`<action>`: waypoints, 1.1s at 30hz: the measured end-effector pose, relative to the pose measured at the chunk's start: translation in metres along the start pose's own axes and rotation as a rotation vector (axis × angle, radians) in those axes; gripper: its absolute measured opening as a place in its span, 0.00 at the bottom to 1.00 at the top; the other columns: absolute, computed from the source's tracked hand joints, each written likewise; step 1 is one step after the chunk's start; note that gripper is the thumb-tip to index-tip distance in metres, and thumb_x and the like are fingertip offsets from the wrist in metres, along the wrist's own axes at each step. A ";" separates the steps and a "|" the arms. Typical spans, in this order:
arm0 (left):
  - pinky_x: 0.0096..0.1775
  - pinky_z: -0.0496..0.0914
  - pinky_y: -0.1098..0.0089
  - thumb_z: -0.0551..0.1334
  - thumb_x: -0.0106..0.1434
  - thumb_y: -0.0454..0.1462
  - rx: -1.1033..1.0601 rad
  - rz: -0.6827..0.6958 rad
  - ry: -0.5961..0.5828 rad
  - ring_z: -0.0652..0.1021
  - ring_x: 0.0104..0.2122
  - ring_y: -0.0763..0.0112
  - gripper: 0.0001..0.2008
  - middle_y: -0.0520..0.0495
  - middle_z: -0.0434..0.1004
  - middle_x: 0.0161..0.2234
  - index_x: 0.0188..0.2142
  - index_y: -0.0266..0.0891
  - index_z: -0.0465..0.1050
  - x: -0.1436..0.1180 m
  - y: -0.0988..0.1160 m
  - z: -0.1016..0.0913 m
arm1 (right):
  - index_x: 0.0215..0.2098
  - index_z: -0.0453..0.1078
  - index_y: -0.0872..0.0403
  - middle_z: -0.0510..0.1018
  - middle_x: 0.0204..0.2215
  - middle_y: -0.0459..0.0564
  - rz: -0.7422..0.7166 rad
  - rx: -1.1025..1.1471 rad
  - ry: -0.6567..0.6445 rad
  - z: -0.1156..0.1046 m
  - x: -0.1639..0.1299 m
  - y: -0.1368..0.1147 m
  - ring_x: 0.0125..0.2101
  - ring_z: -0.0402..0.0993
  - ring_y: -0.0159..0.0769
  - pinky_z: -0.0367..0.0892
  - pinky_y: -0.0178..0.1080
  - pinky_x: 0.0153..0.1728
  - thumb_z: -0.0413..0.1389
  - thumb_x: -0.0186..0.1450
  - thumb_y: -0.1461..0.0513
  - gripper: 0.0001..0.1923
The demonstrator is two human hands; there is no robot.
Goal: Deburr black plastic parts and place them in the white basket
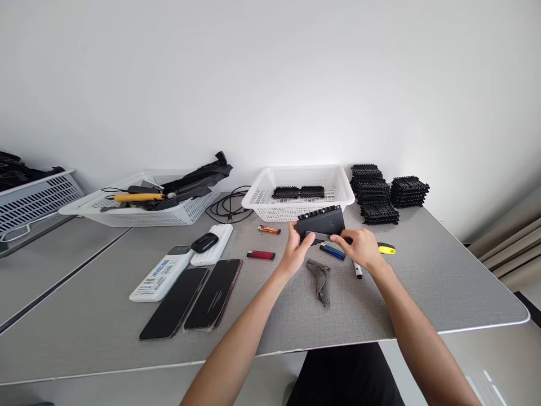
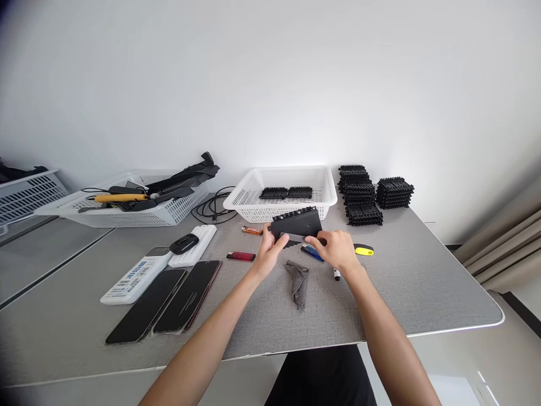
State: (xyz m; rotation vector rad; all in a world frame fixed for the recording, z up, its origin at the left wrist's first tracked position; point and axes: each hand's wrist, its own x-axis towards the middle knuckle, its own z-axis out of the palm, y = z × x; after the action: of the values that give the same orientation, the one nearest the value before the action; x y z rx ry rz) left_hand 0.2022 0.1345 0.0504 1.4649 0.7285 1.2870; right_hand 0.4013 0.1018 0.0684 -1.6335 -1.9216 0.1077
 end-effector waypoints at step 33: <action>0.56 0.61 0.59 0.63 0.61 0.49 0.125 0.035 0.076 0.72 0.52 0.60 0.21 0.43 0.72 0.48 0.46 0.43 0.58 0.001 0.003 -0.001 | 0.16 0.58 0.52 0.64 0.13 0.45 0.088 0.123 0.130 0.008 0.002 0.001 0.17 0.56 0.31 0.51 0.36 0.23 0.49 0.60 0.35 0.33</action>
State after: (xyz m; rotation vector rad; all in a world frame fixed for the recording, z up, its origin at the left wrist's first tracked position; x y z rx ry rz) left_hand 0.2006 0.1347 0.0535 1.5413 0.8490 1.3505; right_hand 0.3982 0.1061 0.0625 -1.6025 -1.7129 0.1482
